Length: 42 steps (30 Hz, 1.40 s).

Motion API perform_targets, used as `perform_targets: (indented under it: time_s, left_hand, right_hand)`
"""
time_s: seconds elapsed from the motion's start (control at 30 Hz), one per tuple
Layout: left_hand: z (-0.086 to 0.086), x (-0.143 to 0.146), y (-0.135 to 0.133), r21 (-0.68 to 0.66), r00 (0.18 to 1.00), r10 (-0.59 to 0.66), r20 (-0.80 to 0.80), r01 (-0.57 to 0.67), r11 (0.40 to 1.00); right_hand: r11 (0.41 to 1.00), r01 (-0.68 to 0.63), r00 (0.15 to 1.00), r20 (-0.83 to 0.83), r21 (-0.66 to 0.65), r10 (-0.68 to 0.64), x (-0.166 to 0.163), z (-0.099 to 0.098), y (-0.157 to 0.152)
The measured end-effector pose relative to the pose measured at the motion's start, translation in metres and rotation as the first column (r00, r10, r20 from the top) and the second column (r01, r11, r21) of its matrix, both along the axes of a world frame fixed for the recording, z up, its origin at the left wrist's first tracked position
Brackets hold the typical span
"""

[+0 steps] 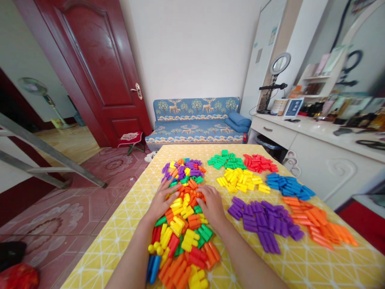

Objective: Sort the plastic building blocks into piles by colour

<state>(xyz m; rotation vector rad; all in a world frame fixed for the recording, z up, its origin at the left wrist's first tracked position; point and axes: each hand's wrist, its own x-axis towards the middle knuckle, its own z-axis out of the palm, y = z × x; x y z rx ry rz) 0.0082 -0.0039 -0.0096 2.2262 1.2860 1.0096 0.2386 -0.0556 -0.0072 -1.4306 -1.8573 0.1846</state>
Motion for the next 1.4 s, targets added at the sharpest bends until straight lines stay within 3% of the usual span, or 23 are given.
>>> perform_targets:
  time_s: [0.23,0.37,0.43,0.57,0.67,0.8,0.9,1.0,1.1,1.17,1.27,1.4]
  left_hand:
    - [-0.005,-0.001,0.003,0.02,0.999,-0.003,0.041,0.002,1.0]
    - [-0.008,-0.002,0.005,0.006,0.992,-0.002,0.128,0.001,1.0]
    - [-0.009,-0.003,0.005,0.002,0.989,-0.002,0.15,0.002,1.0]
    - [-0.009,-0.004,0.005,-0.01,0.985,0.008,0.174,-0.006,1.0]
    - [-0.009,-0.005,0.005,-0.014,0.981,0.015,0.192,-0.012,1.0]
    - [-0.01,-0.006,0.006,-0.005,0.985,0.014,0.17,-0.014,1.0]
    - [-0.01,-0.007,0.007,-0.008,0.984,0.015,0.176,-0.014,1.0]
    - [-0.01,-0.007,0.008,-0.03,0.974,0.017,0.224,-0.01,0.999]
    - [-0.008,-0.006,0.007,-0.067,0.963,0.028,0.267,-0.01,0.998]
    - [-0.008,-0.005,0.007,-0.086,0.959,0.034,0.282,-0.01,0.996]
    - [-0.009,-0.005,0.008,-0.082,0.954,0.036,0.297,-0.012,0.997]
    - [-0.012,-0.006,0.009,-0.059,0.966,0.032,0.258,-0.018,0.998]
  right_hand:
    - [0.997,0.07,0.995,-0.079,0.026,-0.068,-0.003,0.002,-0.008]
    - [0.994,0.105,0.95,-0.297,0.027,-0.092,-0.002,0.001,-0.013]
    - [0.994,0.105,0.872,-0.479,-0.012,-0.098,0.0,0.002,-0.013]
    - [0.994,0.1,0.616,-0.781,-0.054,-0.105,0.015,0.01,-0.007]
    - [0.991,0.116,0.482,-0.868,-0.071,-0.119,0.034,0.016,-0.001]
    - [0.983,0.147,0.407,-0.899,-0.109,-0.161,0.057,0.02,0.0]
    - [0.97,0.197,0.415,-0.884,-0.143,-0.214,0.076,0.022,-0.004]
    - [0.939,0.331,0.503,-0.824,-0.096,-0.262,0.106,0.027,-0.012]
    - [0.862,0.507,0.627,-0.685,0.0,-0.369,0.152,0.031,-0.025]
    - [0.778,0.627,0.674,-0.525,0.036,-0.519,0.186,0.031,-0.037]
    - [0.639,0.766,0.638,-0.216,0.075,-0.739,0.228,0.023,-0.054]
    - [0.517,0.844,0.519,0.024,0.146,-0.854,0.254,0.006,-0.069]
